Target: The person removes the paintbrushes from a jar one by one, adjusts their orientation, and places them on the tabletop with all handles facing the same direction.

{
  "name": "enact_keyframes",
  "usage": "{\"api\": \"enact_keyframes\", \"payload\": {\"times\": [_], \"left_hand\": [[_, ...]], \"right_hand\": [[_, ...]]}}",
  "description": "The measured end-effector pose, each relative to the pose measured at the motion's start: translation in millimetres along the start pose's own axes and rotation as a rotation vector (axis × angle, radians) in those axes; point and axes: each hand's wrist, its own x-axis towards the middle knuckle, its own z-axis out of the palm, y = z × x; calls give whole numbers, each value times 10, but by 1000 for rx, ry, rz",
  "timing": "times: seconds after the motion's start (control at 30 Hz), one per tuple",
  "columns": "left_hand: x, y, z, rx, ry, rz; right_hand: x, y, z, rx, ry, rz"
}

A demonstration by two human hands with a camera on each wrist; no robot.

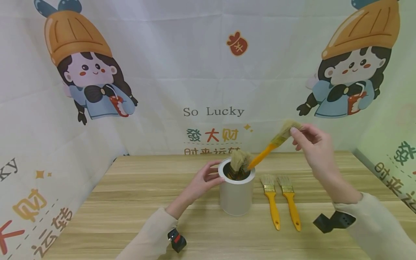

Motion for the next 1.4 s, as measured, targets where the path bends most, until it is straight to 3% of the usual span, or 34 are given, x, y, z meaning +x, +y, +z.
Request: {"api": "enact_keyframes", "payload": {"times": [0.37, 0.9, 1.13, 1.4], "left_hand": [[6, 14, 0, 4, -2, -5], [18, -7, -11, 0, -9, -24], [-10, 29, 1, -3, -14, -12], [-15, 36, -3, 12, -9, -10]], "right_hand": [[1, -31, -185, 74, 29, -22], [-5, 138, -484, -216, 9, 33], [-33, 214, -580, -234, -69, 104], [-41, 363, -675, -239, -104, 191]]}}
